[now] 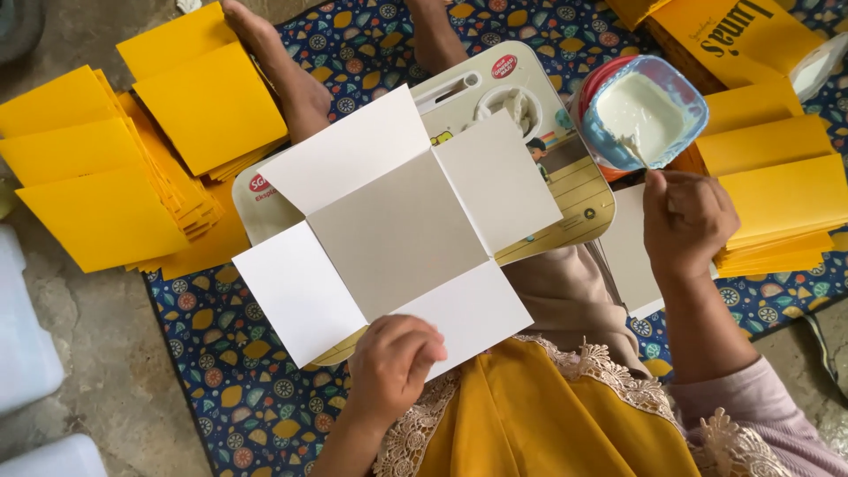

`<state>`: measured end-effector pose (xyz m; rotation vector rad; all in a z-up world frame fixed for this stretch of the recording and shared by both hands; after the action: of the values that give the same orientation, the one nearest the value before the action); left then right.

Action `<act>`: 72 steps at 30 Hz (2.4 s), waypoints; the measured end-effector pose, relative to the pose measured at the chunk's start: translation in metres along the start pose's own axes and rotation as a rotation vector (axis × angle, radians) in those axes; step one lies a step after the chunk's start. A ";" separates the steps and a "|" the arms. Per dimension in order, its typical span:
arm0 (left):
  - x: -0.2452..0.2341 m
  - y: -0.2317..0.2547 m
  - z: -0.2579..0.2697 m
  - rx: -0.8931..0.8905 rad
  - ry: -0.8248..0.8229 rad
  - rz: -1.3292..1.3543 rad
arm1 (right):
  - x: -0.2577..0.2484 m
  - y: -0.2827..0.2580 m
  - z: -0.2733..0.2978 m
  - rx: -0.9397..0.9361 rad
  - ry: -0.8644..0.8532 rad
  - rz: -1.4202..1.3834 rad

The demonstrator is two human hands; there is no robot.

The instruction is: The person sits on a mat on the floor and applies glue with a small stick to white paper inserts, then folds and presses yellow paper around them to assemble envelopes, working through a stack of pre-cut papers.

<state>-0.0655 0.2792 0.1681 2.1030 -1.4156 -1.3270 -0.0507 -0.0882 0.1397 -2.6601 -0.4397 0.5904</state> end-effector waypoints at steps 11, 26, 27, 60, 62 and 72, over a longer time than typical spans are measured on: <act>-0.019 0.006 -0.009 0.107 0.048 -0.201 | -0.010 -0.018 0.000 -0.168 -0.039 0.053; 0.078 -0.024 -0.077 0.149 -0.174 -0.340 | -0.003 0.118 0.068 1.325 0.223 -0.664; 0.085 -0.030 -0.078 0.149 -0.187 -0.370 | 0.000 0.120 0.071 1.348 0.230 -0.678; 0.128 -0.081 -0.051 0.110 -0.161 -0.308 | -0.008 0.059 0.064 0.994 0.022 -0.695; 0.125 -0.080 -0.054 0.111 -0.137 -0.291 | 0.016 0.022 0.064 0.943 -0.062 -0.703; 0.130 -0.084 -0.050 0.102 -0.174 -0.320 | 0.058 -0.022 0.084 0.907 -0.342 -0.595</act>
<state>0.0363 0.1984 0.0711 2.4112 -1.2716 -1.6225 -0.0437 -0.0224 0.0585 -1.4788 -0.7861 0.7977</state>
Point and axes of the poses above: each hand's wrist, its own z-axis away from the middle knuckle, its own x-axis out of the palm, y = z × x, the point moved 10 cm from there along -z, towards the middle knuckle, and after that the axes turned 13 degrees about y, right-handed, at the moved point
